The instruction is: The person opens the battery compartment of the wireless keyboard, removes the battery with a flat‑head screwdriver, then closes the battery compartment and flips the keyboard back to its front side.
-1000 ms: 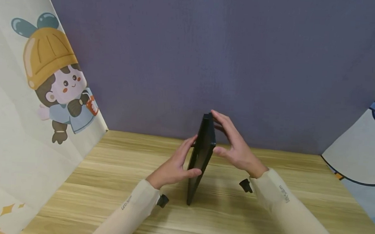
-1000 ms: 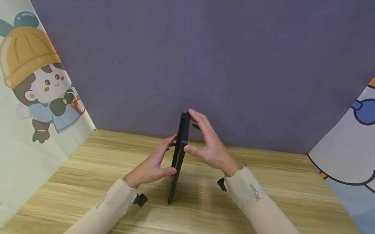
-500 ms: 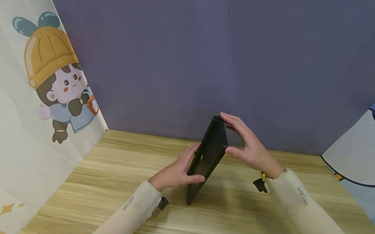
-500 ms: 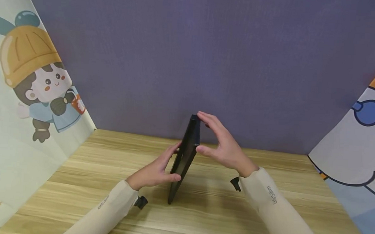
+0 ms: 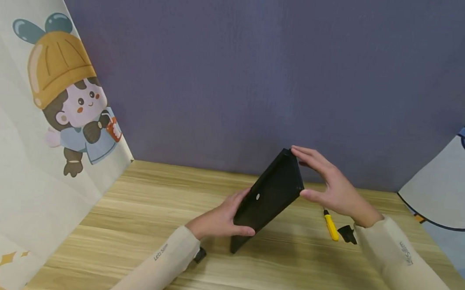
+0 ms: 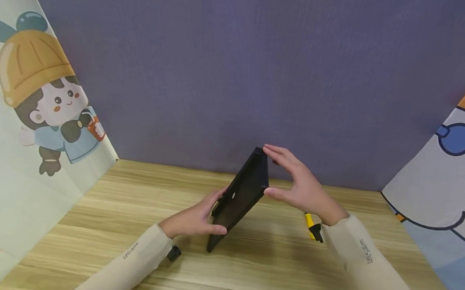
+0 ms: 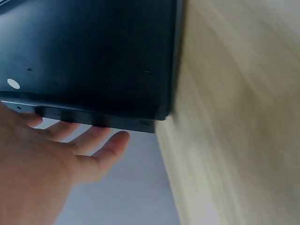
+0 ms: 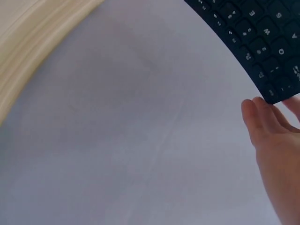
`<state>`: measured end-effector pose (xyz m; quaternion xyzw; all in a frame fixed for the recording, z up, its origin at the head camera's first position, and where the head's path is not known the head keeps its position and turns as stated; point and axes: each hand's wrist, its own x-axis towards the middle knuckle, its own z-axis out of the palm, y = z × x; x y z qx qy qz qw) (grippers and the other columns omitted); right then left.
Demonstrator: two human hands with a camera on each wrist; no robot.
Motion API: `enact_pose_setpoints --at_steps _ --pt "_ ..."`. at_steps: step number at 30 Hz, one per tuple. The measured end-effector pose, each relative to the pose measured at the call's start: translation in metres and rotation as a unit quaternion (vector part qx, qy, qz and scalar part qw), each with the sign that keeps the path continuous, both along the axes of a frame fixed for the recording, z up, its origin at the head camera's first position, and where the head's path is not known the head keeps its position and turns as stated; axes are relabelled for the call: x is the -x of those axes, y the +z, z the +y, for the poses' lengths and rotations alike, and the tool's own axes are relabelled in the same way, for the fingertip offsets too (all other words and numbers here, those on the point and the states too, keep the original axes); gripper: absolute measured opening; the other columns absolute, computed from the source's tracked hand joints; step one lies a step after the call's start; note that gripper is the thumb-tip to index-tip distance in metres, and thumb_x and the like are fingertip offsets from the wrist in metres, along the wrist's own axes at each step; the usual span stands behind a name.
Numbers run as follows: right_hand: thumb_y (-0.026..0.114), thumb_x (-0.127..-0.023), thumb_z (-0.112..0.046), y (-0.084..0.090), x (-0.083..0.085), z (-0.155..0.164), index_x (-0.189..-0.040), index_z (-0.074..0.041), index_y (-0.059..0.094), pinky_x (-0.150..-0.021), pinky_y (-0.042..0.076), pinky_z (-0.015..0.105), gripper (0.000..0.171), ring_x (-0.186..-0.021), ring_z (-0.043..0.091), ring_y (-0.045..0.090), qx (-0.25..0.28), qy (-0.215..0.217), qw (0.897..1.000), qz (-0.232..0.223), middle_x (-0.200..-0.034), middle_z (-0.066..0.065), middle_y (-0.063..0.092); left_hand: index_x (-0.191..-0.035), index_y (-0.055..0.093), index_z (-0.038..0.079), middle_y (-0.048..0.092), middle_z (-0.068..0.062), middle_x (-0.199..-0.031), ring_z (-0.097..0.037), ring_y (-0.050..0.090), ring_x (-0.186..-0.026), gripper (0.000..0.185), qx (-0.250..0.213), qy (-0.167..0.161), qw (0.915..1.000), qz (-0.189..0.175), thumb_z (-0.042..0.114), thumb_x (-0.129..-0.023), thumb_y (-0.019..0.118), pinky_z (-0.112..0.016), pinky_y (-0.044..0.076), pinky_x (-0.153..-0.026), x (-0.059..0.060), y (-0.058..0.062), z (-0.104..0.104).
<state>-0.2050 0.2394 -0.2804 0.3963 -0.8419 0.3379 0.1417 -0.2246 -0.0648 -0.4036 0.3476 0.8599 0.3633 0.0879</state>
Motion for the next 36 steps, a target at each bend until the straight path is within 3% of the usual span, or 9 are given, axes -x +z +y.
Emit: enact_pose_setpoints --at_steps 11,17,22,25,30,36 --pt "0.081 -0.08 -0.007 0.005 -0.009 0.026 -0.156 -0.01 0.035 -0.105 0.031 0.012 0.088 -0.131 0.003 0.044 -0.044 0.0 0.999 0.009 -0.157 0.009 0.035 -0.162 0.0 0.027 0.011 -0.01 -0.165 -0.031 0.012 -0.151 0.121 0.056 -0.008 0.9983 -0.016 0.062 -0.076 0.078 -0.056 0.028 -0.114 0.001 -0.014 -0.006" --pt "0.078 -0.081 -0.005 0.003 -0.014 0.036 -0.155 -0.007 0.034 -0.105 0.032 0.012 0.087 -0.133 0.002 0.043 -0.046 0.013 0.999 0.004 -0.158 0.015 0.033 -0.162 0.001 0.023 0.013 -0.008 -0.165 -0.033 0.014 -0.15 0.123 0.068 -0.015 0.9975 -0.014 0.064 -0.075 0.078 -0.057 0.03 -0.113 0.002 -0.016 -0.006" --pt "0.081 -0.081 -0.014 0.0 -0.022 0.043 -0.157 -0.018 0.032 -0.102 0.041 0.037 0.091 -0.134 -0.001 0.041 -0.081 -0.039 0.996 -0.026 -0.161 0.006 0.031 -0.162 0.002 0.024 0.017 -0.007 -0.164 -0.031 0.019 -0.149 0.123 0.081 -0.014 0.9966 -0.007 0.064 -0.074 0.078 -0.055 0.034 -0.111 0.003 -0.015 -0.007" --pt "0.084 -0.08 -0.019 -0.001 -0.026 0.047 -0.158 -0.021 0.031 -0.098 0.044 0.045 0.094 -0.131 0.004 0.047 -0.106 -0.057 0.992 -0.039 -0.16 0.002 0.032 -0.162 0.004 0.025 0.02 -0.007 -0.163 -0.029 0.022 -0.148 0.123 0.089 -0.008 0.996 -0.005 0.065 -0.073 0.079 -0.054 0.037 -0.109 0.003 -0.014 -0.009" --pt "0.084 -0.082 -0.026 -0.006 -0.027 0.053 -0.158 -0.021 0.029 -0.098 0.045 0.032 0.094 -0.128 0.022 0.051 -0.127 -0.058 0.988 -0.07 -0.16 0.003 0.031 -0.162 0.007 0.024 0.024 -0.007 -0.16 -0.028 0.025 -0.146 0.123 0.101 -0.004 0.9949 0.002 0.065 -0.071 0.08 -0.053 0.04 -0.107 0.004 -0.014 -0.013" --pt "0.085 -0.081 -0.033 -0.024 -0.023 0.057 -0.157 -0.013 0.031 -0.1 0.044 0.027 0.096 -0.125 0.034 0.054 -0.132 -0.056 0.987 -0.078 -0.157 0.011 0.035 -0.162 0.011 0.021 0.03 -0.006 -0.156 -0.027 0.032 -0.14 0.124 0.117 -0.003 0.9931 0.013 0.063 -0.069 0.083 -0.049 0.043 -0.103 0.007 -0.012 -0.02"
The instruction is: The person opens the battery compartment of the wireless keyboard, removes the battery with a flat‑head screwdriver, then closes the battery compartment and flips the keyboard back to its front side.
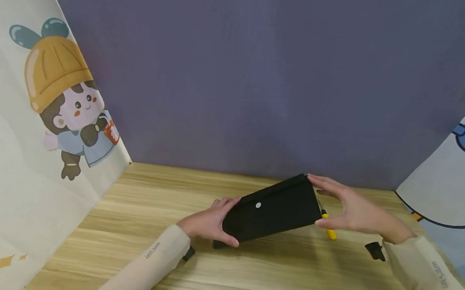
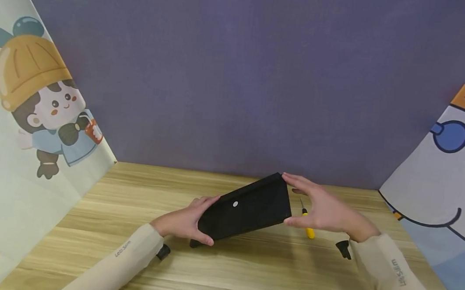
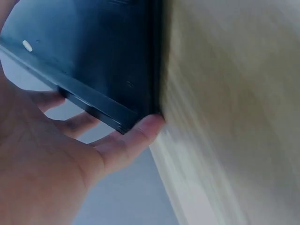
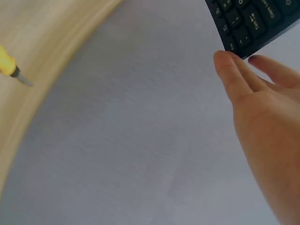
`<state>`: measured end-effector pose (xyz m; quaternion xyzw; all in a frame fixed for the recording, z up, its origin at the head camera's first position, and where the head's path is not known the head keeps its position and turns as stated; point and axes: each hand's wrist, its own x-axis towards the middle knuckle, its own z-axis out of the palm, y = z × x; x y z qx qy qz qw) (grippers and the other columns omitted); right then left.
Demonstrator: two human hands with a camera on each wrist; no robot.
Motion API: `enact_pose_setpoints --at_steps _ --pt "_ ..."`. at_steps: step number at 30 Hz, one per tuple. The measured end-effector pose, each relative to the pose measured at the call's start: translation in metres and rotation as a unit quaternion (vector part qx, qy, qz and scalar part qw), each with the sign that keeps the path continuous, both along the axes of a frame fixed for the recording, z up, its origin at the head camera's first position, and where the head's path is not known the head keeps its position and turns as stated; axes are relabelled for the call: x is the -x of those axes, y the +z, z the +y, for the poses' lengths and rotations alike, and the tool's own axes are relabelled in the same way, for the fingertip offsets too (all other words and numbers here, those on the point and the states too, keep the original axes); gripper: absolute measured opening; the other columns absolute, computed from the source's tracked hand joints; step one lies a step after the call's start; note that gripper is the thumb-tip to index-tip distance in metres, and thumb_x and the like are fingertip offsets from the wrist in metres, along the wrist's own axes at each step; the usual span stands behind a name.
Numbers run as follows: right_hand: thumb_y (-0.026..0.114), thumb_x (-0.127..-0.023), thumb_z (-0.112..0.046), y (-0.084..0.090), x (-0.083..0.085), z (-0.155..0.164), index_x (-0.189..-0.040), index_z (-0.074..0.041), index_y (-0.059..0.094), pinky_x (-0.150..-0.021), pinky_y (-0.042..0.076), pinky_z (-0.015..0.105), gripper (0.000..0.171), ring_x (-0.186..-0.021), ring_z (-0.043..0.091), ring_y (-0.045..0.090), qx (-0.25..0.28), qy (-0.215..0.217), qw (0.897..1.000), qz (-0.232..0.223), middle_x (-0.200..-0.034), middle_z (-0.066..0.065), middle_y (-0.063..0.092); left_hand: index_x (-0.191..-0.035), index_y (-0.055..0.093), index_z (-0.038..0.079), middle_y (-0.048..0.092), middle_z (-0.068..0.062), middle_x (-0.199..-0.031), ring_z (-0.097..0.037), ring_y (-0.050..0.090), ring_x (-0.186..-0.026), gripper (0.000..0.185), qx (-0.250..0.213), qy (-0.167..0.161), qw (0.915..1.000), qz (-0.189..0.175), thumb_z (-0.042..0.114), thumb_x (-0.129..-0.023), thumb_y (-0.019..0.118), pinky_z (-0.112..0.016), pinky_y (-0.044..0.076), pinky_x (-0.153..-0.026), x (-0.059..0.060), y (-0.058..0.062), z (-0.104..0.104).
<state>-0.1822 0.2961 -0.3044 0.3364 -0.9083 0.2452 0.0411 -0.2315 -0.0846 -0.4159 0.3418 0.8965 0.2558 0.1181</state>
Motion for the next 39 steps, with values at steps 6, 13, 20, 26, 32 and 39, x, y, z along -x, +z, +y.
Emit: enact_pose_setpoints --at_steps 6,13,20,26,32,39 --pt "0.086 -0.078 -0.038 -0.019 0.006 -0.004 -0.155 -0.004 0.033 -0.099 0.048 0.037 0.099 -0.126 0.037 0.054 -0.004 0.003 1.0 -0.009 -0.154 0.019 0.037 -0.161 0.016 0.019 0.032 -0.008 -0.153 -0.031 0.033 -0.138 0.121 0.009 -0.001 1.0 0.001 0.058 -0.069 0.085 -0.05 0.045 -0.1 0.004 0.003 -0.011" --pt "0.086 -0.078 -0.04 -0.04 0.015 -0.009 -0.155 0.001 0.029 -0.095 0.047 0.058 0.104 -0.125 0.04 0.054 0.006 0.01 0.999 -0.042 -0.155 0.023 0.033 -0.161 0.018 0.019 0.032 -0.009 -0.154 -0.034 0.032 -0.138 0.119 0.029 0.017 0.9994 -0.004 0.055 -0.07 0.086 -0.051 0.048 -0.095 0.006 0.005 -0.016" --pt "0.084 -0.079 -0.043 -0.056 0.021 -0.015 -0.158 -0.007 0.023 -0.095 0.047 0.058 0.106 -0.125 0.042 0.053 0.005 -0.011 0.998 -0.069 -0.157 0.023 0.026 -0.161 0.02 0.021 0.029 -0.009 -0.155 -0.035 0.031 -0.139 0.117 0.044 0.034 0.9985 -0.004 0.054 -0.07 0.087 -0.051 0.048 -0.095 0.007 0.004 -0.018" --pt "0.085 -0.077 -0.044 -0.073 0.027 -0.022 -0.159 -0.008 0.023 -0.096 0.046 0.058 0.109 -0.128 0.045 0.048 0.0 -0.038 0.994 -0.104 -0.157 0.027 0.023 -0.16 0.023 0.021 0.03 -0.007 -0.155 -0.033 0.033 -0.136 0.115 0.072 0.047 0.9962 0.012 0.055 -0.071 0.086 -0.051 0.047 -0.096 0.008 0.003 -0.014" --pt "0.088 -0.076 -0.035 -0.088 0.034 -0.026 -0.157 0.001 0.021 -0.096 0.047 0.058 0.111 -0.128 0.054 0.043 -0.002 -0.035 0.987 -0.156 -0.155 0.036 0.014 -0.159 0.027 0.02 0.03 -0.01 -0.155 -0.038 0.033 -0.137 0.112 0.096 0.059 0.9935 0.009 0.052 -0.07 0.088 -0.057 0.045 -0.097 0.011 0.004 -0.01" --pt "0.088 -0.075 -0.033 -0.104 0.045 -0.029 -0.156 0.002 0.022 -0.096 0.047 0.057 0.11 -0.128 0.055 0.044 -0.009 -0.035 0.985 -0.168 -0.156 0.036 0.013 -0.158 0.03 0.02 0.028 -0.012 -0.158 -0.039 0.028 -0.142 0.111 0.115 0.066 0.9911 0.007 0.049 -0.069 0.09 -0.061 0.035 -0.106 0.022 0.004 -0.006"
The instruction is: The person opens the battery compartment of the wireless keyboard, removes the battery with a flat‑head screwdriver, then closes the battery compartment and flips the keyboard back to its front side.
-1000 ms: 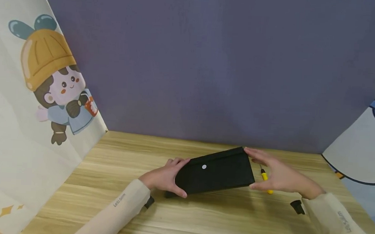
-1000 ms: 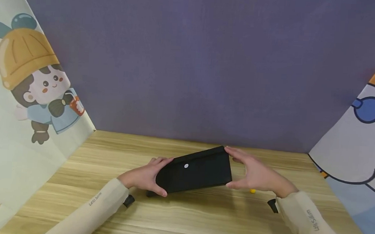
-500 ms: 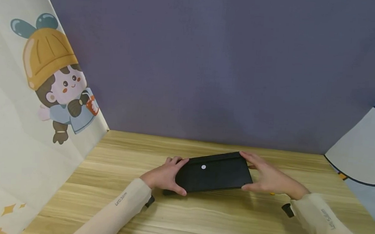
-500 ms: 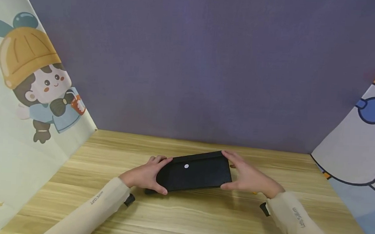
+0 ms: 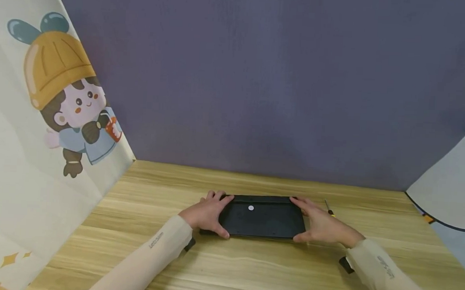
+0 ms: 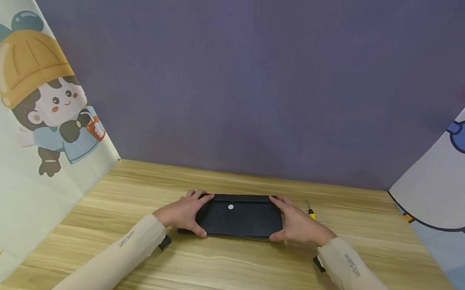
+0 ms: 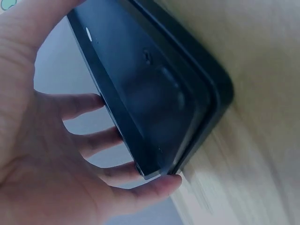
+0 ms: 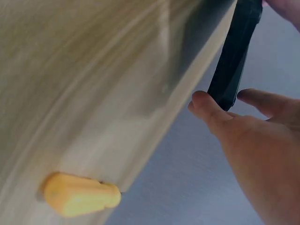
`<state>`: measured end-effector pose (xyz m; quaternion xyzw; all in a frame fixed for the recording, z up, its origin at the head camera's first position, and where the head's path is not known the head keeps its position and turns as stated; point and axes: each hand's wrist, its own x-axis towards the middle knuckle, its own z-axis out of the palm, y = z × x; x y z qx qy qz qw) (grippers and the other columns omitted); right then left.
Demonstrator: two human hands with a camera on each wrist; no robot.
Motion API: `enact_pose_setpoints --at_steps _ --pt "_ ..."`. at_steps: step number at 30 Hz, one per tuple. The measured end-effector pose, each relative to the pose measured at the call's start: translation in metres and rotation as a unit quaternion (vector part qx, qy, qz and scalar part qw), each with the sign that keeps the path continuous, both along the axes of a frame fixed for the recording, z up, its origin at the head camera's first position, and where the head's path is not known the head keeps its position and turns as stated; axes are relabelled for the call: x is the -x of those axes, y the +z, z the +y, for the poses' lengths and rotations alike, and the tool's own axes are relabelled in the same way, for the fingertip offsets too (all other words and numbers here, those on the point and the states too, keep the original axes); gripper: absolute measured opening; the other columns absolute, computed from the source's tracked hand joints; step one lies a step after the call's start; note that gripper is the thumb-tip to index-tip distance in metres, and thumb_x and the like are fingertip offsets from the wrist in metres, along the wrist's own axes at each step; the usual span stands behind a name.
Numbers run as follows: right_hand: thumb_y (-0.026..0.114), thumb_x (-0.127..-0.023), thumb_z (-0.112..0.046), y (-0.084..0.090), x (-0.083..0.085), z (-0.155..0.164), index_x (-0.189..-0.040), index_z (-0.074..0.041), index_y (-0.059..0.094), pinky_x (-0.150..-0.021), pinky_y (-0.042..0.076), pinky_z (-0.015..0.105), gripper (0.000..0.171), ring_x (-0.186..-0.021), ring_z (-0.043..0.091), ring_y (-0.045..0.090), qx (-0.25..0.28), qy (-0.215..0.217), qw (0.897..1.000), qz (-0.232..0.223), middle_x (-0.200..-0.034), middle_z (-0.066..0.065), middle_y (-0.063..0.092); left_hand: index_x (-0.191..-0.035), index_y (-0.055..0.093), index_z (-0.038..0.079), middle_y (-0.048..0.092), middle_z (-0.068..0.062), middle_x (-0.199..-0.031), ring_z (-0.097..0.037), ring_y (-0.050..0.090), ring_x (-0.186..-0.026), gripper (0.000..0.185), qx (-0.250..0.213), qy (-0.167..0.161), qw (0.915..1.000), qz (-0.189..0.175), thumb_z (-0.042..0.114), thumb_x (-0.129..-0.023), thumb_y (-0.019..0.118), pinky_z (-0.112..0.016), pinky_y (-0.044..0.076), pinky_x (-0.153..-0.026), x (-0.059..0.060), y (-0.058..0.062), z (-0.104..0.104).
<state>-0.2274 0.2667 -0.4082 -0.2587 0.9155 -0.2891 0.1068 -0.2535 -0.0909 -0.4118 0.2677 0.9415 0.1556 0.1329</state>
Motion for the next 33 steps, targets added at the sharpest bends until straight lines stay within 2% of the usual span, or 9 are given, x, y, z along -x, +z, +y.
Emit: enact_pose_setpoints --at_steps 5,12,15,22,25,27,33 --pt "0.089 -0.073 -0.035 -0.003 0.005 -0.001 -0.155 0.004 0.025 -0.098 0.045 0.058 0.111 -0.13 0.053 0.043 -0.02 -0.009 1.0 0.003 -0.154 0.037 0.018 -0.158 0.029 0.019 0.026 -0.014 -0.16 -0.042 0.021 -0.146 0.111 0.017 -0.001 0.9999 -0.003 0.049 -0.07 0.089 -0.064 0.029 -0.11 0.008 0.001 0.003" --pt "0.091 -0.07 -0.034 -0.005 0.012 -0.004 -0.154 0.005 0.026 -0.096 0.046 0.058 0.113 -0.126 0.053 0.047 -0.036 -0.016 0.999 0.002 -0.153 0.038 0.02 -0.158 0.029 0.021 0.026 -0.011 -0.16 -0.041 0.024 -0.145 0.11 0.029 0.002 0.9996 -0.006 0.05 -0.071 0.088 -0.062 0.036 -0.105 0.015 0.003 0.006" --pt "0.091 -0.071 -0.035 -0.007 0.015 -0.004 -0.155 0.005 0.026 -0.097 0.046 0.058 0.113 -0.127 0.053 0.046 -0.039 -0.015 0.999 -0.002 -0.154 0.038 0.019 -0.158 0.029 0.022 0.026 -0.01 -0.16 -0.04 0.023 -0.145 0.109 0.031 0.006 0.9995 -0.006 0.05 -0.071 0.088 -0.062 0.035 -0.106 0.017 0.003 0.006" --pt "0.089 -0.073 -0.04 -0.01 0.02 -0.003 -0.155 0.003 0.025 -0.1 0.039 0.064 0.112 -0.138 0.056 0.028 -0.055 -0.015 0.998 -0.007 -0.156 0.036 0.019 -0.158 0.029 0.022 0.026 -0.01 -0.16 -0.039 0.024 -0.144 0.109 0.038 0.007 0.9992 -0.006 0.051 -0.071 0.088 -0.062 0.034 -0.107 0.017 0.005 0.006" --pt "0.088 -0.074 -0.039 -0.01 0.021 -0.002 -0.156 0.003 0.025 -0.1 0.04 0.064 0.111 -0.138 0.056 0.027 -0.058 -0.013 0.998 -0.016 -0.156 0.035 0.018 -0.158 0.03 0.021 0.027 -0.011 -0.159 -0.039 0.025 -0.144 0.108 0.039 0.005 0.9992 -0.005 0.051 -0.071 0.087 -0.061 0.034 -0.107 0.017 0.006 0.006" --pt "0.087 -0.076 -0.039 -0.009 0.023 -0.001 -0.155 0.002 0.027 -0.1 0.04 0.064 0.108 -0.138 0.056 0.028 -0.058 -0.01 0.998 -0.02 -0.156 0.035 0.019 -0.158 0.03 0.02 0.027 -0.011 -0.159 -0.039 0.025 -0.144 0.108 0.035 0.002 0.9994 -0.004 0.052 -0.071 0.087 -0.062 0.033 -0.108 0.017 0.006 0.005" --pt "0.082 -0.083 -0.035 -0.001 0.033 0.002 -0.148 0.005 0.04 -0.1 0.039 0.064 0.088 -0.132 0.052 0.04 -0.036 -0.001 0.999 0.031 -0.148 0.032 0.038 -0.158 0.028 0.018 0.022 -0.013 -0.162 -0.036 0.022 -0.147 0.108 0.017 -0.007 0.9998 -0.002 0.056 -0.074 0.083 -0.062 0.022 -0.114 0.019 0.002 -0.008"
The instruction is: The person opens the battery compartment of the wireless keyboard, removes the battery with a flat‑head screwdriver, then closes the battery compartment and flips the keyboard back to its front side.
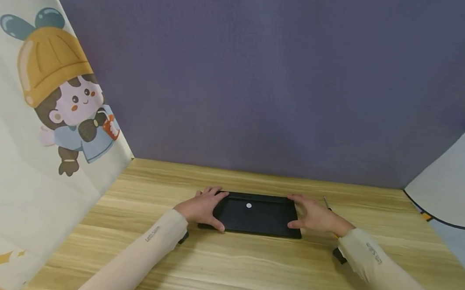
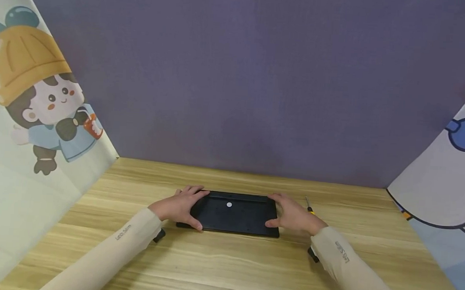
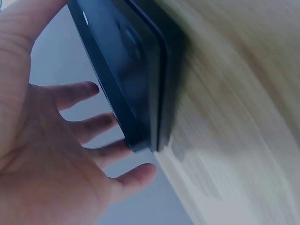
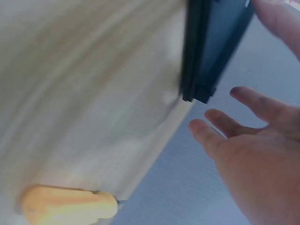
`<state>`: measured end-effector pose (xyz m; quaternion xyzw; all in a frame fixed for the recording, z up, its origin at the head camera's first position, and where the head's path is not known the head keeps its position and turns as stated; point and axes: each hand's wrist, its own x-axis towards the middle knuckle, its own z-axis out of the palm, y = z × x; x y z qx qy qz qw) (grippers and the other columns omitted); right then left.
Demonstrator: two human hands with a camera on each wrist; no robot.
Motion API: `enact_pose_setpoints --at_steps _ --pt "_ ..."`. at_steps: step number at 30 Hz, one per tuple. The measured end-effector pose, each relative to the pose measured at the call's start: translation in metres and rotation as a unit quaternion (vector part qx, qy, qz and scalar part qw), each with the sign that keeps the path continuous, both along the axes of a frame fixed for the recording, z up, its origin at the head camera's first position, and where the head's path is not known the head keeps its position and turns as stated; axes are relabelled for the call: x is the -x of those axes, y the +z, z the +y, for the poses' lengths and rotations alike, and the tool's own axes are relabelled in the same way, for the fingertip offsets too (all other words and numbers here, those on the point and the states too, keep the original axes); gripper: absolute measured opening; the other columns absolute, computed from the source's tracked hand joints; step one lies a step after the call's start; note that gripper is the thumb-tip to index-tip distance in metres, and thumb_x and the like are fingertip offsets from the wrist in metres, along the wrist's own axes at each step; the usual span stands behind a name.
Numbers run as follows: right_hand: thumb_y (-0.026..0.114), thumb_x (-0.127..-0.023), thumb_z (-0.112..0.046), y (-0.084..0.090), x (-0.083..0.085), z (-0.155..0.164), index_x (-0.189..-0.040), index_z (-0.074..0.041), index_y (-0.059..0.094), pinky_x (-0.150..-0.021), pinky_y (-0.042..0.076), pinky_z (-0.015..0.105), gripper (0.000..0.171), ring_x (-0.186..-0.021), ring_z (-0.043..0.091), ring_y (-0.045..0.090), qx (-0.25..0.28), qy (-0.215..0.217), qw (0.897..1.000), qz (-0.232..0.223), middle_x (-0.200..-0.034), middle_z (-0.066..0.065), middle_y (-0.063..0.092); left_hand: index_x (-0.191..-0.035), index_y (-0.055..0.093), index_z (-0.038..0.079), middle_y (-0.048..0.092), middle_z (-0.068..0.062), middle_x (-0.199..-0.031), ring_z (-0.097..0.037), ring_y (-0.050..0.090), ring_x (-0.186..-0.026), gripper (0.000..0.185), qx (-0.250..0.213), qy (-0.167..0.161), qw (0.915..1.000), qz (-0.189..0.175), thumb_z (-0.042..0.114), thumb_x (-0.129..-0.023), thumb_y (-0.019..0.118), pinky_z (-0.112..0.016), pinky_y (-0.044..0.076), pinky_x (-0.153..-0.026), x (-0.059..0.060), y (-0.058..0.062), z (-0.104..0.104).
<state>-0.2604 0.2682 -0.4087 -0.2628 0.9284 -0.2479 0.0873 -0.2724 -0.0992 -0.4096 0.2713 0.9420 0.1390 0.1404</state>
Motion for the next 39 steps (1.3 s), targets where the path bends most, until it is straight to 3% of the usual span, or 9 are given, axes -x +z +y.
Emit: enact_pose_setpoints --at_steps 7,13,20,24,32,39 --pt "0.076 -0.09 -0.023 0.008 0.012 -0.004 -0.142 0.001 0.05 -0.098 0.043 0.062 0.063 -0.129 0.048 0.045 0.013 -0.011 0.999 0.039 -0.144 0.027 0.047 -0.158 0.029 0.015 0.021 -0.016 -0.162 -0.039 0.02 -0.147 0.107 -0.018 0.02 0.9996 -0.004 0.054 -0.074 0.083 -0.065 0.018 -0.114 0.003 -0.003 -0.013" --pt "0.072 -0.092 -0.01 0.005 0.027 -0.015 -0.128 0.004 0.063 -0.094 0.048 0.055 0.04 -0.115 0.041 0.059 0.026 0.018 0.997 0.071 -0.126 0.02 0.063 -0.158 0.029 0.016 0.022 -0.015 -0.161 -0.038 0.022 -0.147 0.107 -0.018 0.024 0.9995 -0.005 0.056 -0.074 0.082 -0.064 0.019 -0.114 0.006 -0.005 -0.017" --pt "0.072 -0.091 -0.006 0.001 0.048 -0.022 -0.12 -0.001 0.069 -0.088 0.051 0.049 0.03 -0.101 0.031 0.063 0.024 0.011 0.998 0.05 -0.116 0.014 0.068 -0.159 0.027 0.018 0.019 -0.014 -0.163 -0.038 0.016 -0.149 0.106 -0.028 0.034 0.9989 -0.015 0.055 -0.076 0.082 -0.064 0.016 -0.115 0.007 -0.005 -0.02" --pt "0.074 -0.089 -0.005 -0.001 0.058 -0.024 -0.112 -0.002 0.071 -0.084 0.051 0.047 0.024 -0.094 0.028 0.062 0.017 0.018 0.998 0.066 -0.107 0.01 0.068 -0.159 0.027 0.018 0.021 -0.015 -0.162 -0.04 0.016 -0.149 0.106 -0.042 0.047 0.9978 -0.02 0.052 -0.075 0.084 -0.064 0.016 -0.115 0.008 -0.005 -0.023" --pt "0.073 -0.089 -0.002 -0.002 0.067 -0.031 -0.103 -0.003 0.071 -0.077 0.052 0.042 0.014 -0.086 0.022 0.061 0.015 0.006 0.998 0.059 -0.097 0.006 0.064 -0.158 0.029 0.018 0.03 -0.011 -0.157 -0.042 0.026 -0.144 0.106 -0.052 0.046 0.9975 -0.015 0.052 -0.074 0.085 -0.066 0.022 -0.112 0.012 -0.008 -0.025" --pt "0.071 -0.09 0.001 0.001 0.074 -0.034 -0.098 -0.002 0.069 -0.072 0.052 0.038 0.009 -0.08 0.018 0.061 0.015 -0.018 0.999 0.038 -0.092 0.006 0.066 -0.158 0.028 0.019 0.031 -0.012 -0.157 -0.042 0.026 -0.144 0.105 -0.059 0.051 0.9968 -0.018 0.05 -0.075 0.085 -0.068 0.021 -0.111 0.013 -0.009 -0.022"
